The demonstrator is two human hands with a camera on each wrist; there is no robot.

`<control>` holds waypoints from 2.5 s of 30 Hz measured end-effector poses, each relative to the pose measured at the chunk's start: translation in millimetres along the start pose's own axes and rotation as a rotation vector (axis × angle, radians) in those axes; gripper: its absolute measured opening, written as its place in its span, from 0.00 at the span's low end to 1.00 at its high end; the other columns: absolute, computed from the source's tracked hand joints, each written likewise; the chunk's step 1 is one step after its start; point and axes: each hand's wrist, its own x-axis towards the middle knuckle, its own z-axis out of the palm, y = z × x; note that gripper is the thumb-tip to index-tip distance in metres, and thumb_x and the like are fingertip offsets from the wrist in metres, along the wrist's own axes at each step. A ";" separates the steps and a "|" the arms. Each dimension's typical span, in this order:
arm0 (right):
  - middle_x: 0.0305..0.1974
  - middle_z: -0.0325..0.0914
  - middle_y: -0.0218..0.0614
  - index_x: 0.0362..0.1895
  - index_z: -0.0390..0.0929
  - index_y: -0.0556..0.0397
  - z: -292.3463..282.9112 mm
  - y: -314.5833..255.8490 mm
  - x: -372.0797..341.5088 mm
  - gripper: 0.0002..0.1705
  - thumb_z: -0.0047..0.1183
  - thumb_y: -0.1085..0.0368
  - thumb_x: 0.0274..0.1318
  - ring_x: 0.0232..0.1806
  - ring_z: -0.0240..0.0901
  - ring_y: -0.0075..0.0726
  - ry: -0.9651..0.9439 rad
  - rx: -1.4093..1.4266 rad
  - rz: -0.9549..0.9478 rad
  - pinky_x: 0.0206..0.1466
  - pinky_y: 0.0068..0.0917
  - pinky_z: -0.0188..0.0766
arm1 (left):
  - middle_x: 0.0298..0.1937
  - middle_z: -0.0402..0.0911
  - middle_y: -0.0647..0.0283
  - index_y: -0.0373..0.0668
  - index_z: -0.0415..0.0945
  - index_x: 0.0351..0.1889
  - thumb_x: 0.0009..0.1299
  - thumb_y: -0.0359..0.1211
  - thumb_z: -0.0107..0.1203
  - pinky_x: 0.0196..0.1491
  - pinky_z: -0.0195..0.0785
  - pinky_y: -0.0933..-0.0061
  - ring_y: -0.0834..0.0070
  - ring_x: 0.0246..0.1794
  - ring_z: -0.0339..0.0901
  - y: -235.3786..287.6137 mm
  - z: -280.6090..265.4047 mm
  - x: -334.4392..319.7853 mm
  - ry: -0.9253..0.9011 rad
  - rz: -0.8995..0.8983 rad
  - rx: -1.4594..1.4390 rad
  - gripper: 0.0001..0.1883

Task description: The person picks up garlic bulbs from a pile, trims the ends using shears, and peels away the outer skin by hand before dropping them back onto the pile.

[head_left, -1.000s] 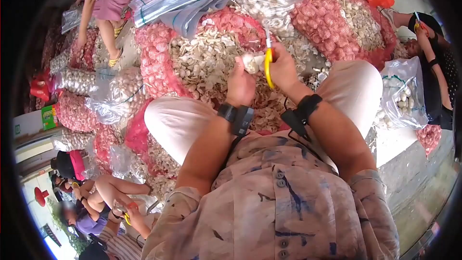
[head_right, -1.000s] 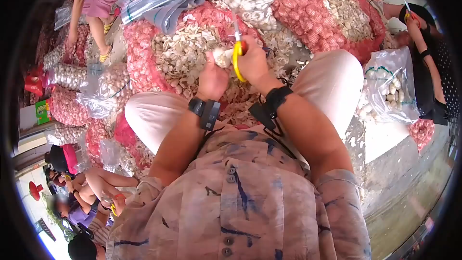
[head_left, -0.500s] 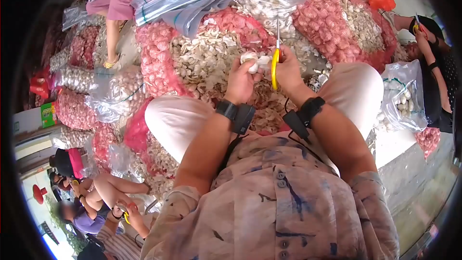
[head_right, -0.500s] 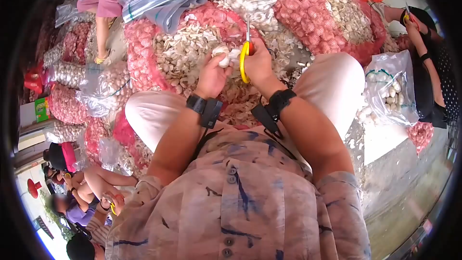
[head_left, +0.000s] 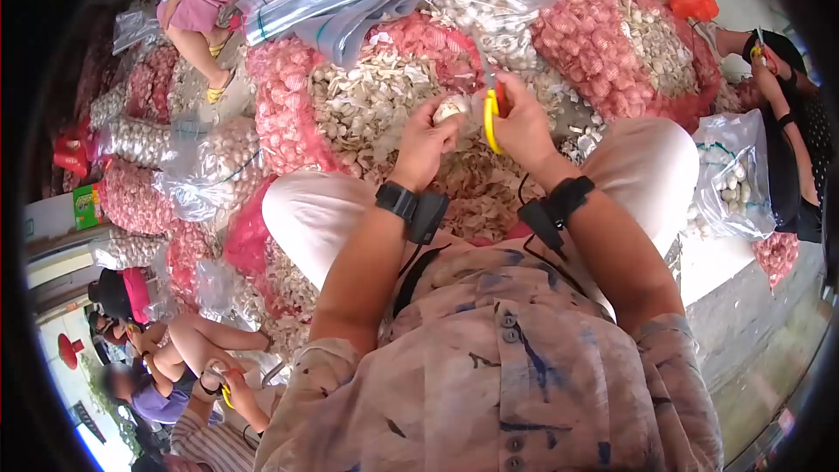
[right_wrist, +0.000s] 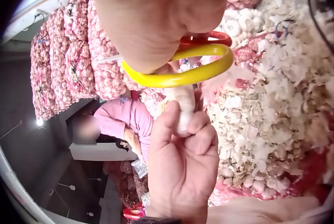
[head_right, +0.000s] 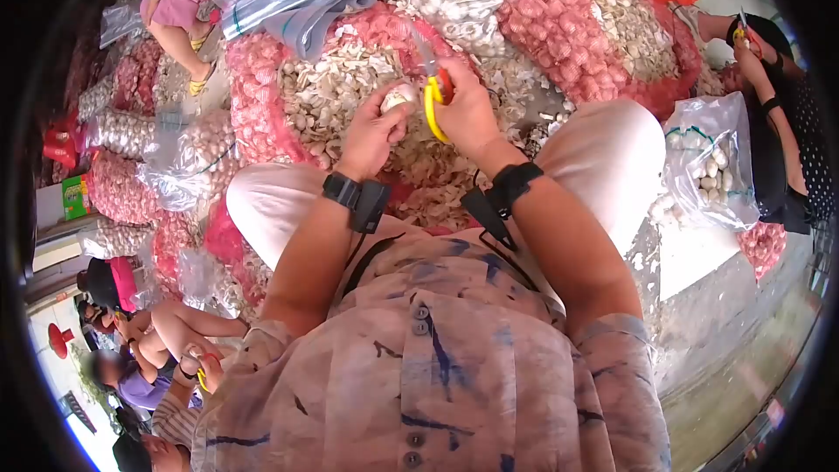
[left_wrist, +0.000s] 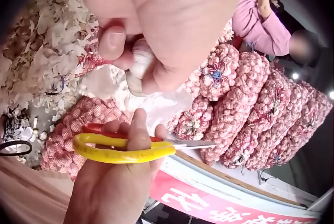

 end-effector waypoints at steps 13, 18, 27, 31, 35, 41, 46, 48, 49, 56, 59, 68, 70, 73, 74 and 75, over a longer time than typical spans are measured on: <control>0.38 0.75 0.44 0.52 0.73 0.51 -2.7 -12.0 -3.8 0.25 0.62 0.75 0.47 0.37 0.77 0.47 -0.104 -0.279 -0.313 0.39 0.33 0.76 | 0.34 0.77 0.70 0.37 0.72 0.61 0.67 0.28 0.58 0.29 0.64 0.82 0.88 0.26 0.70 -5.4 9.2 -6.1 -0.025 0.050 0.367 0.23; 0.39 0.75 0.44 0.51 0.73 0.51 -5.1 -17.1 -5.3 0.25 0.62 0.75 0.45 0.37 0.77 0.47 -0.117 -0.317 -0.363 0.38 0.34 0.76 | 0.35 0.77 0.71 0.37 0.72 0.60 0.67 0.28 0.58 0.27 0.63 0.82 0.88 0.26 0.70 -6.7 6.7 -3.1 -0.047 0.013 0.407 0.23; 0.29 0.76 0.43 0.47 0.74 0.52 -0.2 -24.6 -7.7 0.18 0.61 0.72 0.50 0.29 0.75 0.40 0.068 -0.243 -0.044 0.36 0.31 0.73 | 0.33 0.73 0.68 0.39 0.66 0.67 0.66 0.19 0.49 0.26 0.56 0.83 0.84 0.24 0.66 -5.4 18.8 -5.6 -0.109 0.016 0.207 0.28; 0.28 0.77 0.37 0.46 0.74 0.55 -18.2 3.1 11.1 0.15 0.59 0.72 0.52 0.29 0.73 0.31 0.229 -0.049 0.148 0.35 0.31 0.72 | 0.42 0.74 0.66 0.41 0.65 0.67 0.70 0.23 0.55 0.33 0.62 0.81 0.81 0.30 0.69 -4.8 13.9 -13.9 -0.208 0.035 -0.049 0.26; 0.28 0.77 0.33 0.45 0.75 0.54 -27.9 29.5 13.5 0.15 0.59 0.74 0.52 0.29 0.71 0.26 0.280 -0.212 0.227 0.34 0.27 0.70 | 0.48 0.75 0.64 0.41 0.65 0.66 0.72 0.24 0.53 0.38 0.64 0.78 0.79 0.33 0.71 4.6 13.0 -16.4 -0.136 0.048 -0.214 0.23; 0.37 0.78 0.32 0.53 0.70 0.55 -16.9 -11.1 0.0 0.19 0.56 0.76 0.57 0.36 0.71 0.22 -0.063 0.191 0.083 0.39 0.22 0.72 | 0.44 0.77 0.66 0.39 0.68 0.63 0.71 0.23 0.55 0.33 0.62 0.81 0.82 0.31 0.69 6.2 7.5 -9.6 -0.138 0.012 -0.057 0.21; 0.36 0.78 0.37 0.52 0.72 0.52 -16.0 -21.4 -5.2 0.22 0.62 0.73 0.53 0.36 0.73 0.27 -0.221 -0.029 -0.132 0.41 0.26 0.72 | 0.34 0.75 0.70 0.39 0.69 0.62 0.70 0.24 0.55 0.29 0.59 0.82 0.84 0.27 0.66 6.5 3.5 -8.5 -0.161 -0.026 0.136 0.22; 0.36 0.77 0.39 0.51 0.73 0.52 -16.4 -23.1 -4.6 0.22 0.63 0.73 0.51 0.35 0.74 0.31 -0.244 -0.108 -0.200 0.41 0.27 0.72 | 0.31 0.74 0.72 0.39 0.69 0.62 0.70 0.24 0.56 0.29 0.58 0.83 0.85 0.25 0.65 11.6 7.8 -11.9 -0.146 -0.024 0.248 0.22; 0.36 0.77 0.40 0.50 0.74 0.53 -16.4 -23.5 -4.1 0.22 0.63 0.73 0.49 0.35 0.75 0.35 -0.245 -0.172 -0.254 0.40 0.28 0.72 | 0.33 0.76 0.71 0.39 0.72 0.59 0.69 0.26 0.58 0.29 0.60 0.84 0.87 0.26 0.67 13.9 10.2 -14.0 -0.121 0.001 0.355 0.20; 0.34 0.78 0.44 0.48 0.75 0.53 -15.2 -27.0 -6.3 0.20 0.62 0.73 0.48 0.32 0.76 0.40 -0.214 -0.256 -0.272 0.37 0.30 0.73 | 0.36 0.79 0.68 0.40 0.76 0.55 0.67 0.30 0.62 0.35 0.68 0.81 0.86 0.31 0.73 7.8 0.8 -7.7 -0.163 -0.080 0.304 0.18; 0.31 0.78 0.40 0.47 0.75 0.52 -8.8 -9.4 -6.4 0.18 0.62 0.72 0.51 0.31 0.75 0.32 -0.117 -0.129 -0.181 0.36 0.28 0.73 | 0.38 0.77 0.71 0.40 0.73 0.60 0.69 0.29 0.59 0.35 0.64 0.82 0.87 0.32 0.71 10.4 4.8 -7.5 -0.171 -0.054 0.425 0.20; 0.29 0.77 0.29 0.47 0.75 0.56 -14.3 12.4 3.1 0.16 0.61 0.74 0.53 0.31 0.72 0.22 -0.002 0.235 0.211 0.34 0.25 0.71 | 0.49 0.79 0.67 0.40 0.70 0.58 0.65 0.22 0.60 0.55 0.69 0.77 0.79 0.49 0.76 -12.1 1.8 0.7 -0.284 0.161 0.403 0.23; 0.29 0.77 0.29 0.47 0.75 0.56 -22.4 17.9 9.6 0.16 0.61 0.74 0.52 0.30 0.71 0.22 0.091 0.127 0.230 0.33 0.25 0.71 | 0.51 0.79 0.65 0.40 0.70 0.58 0.65 0.21 0.59 0.56 0.70 0.75 0.78 0.50 0.76 -4.1 6.6 -7.0 -0.266 0.173 0.335 0.22; 0.29 0.78 0.31 0.46 0.74 0.56 -28.9 27.9 12.2 0.17 0.62 0.74 0.52 0.28 0.71 0.24 0.281 -0.072 0.244 0.31 0.27 0.71 | 0.53 0.79 0.61 0.39 0.69 0.56 0.67 0.20 0.56 0.57 0.70 0.73 0.75 0.53 0.76 -1.1 1.2 -6.3 -0.228 0.151 0.218 0.20; 0.29 0.78 0.31 0.47 0.74 0.56 -33.0 34.3 13.4 0.17 0.62 0.73 0.53 0.28 0.71 0.24 0.283 -0.083 0.246 0.31 0.27 0.71 | 0.53 0.79 0.60 0.38 0.69 0.56 0.68 0.20 0.55 0.57 0.70 0.72 0.73 0.53 0.76 -1.5 -2.7 -5.3 -0.213 0.113 0.172 0.18; 0.29 0.77 0.31 0.47 0.74 0.56 -34.1 31.5 13.6 0.17 0.62 0.72 0.53 0.28 0.71 0.25 0.286 -0.094 0.248 0.31 0.28 0.71 | 0.53 0.79 0.60 0.38 0.69 0.56 0.68 0.20 0.55 0.57 0.70 0.72 0.73 0.53 0.76 -1.9 -5.1 -4.6 -0.212 0.112 0.172 0.18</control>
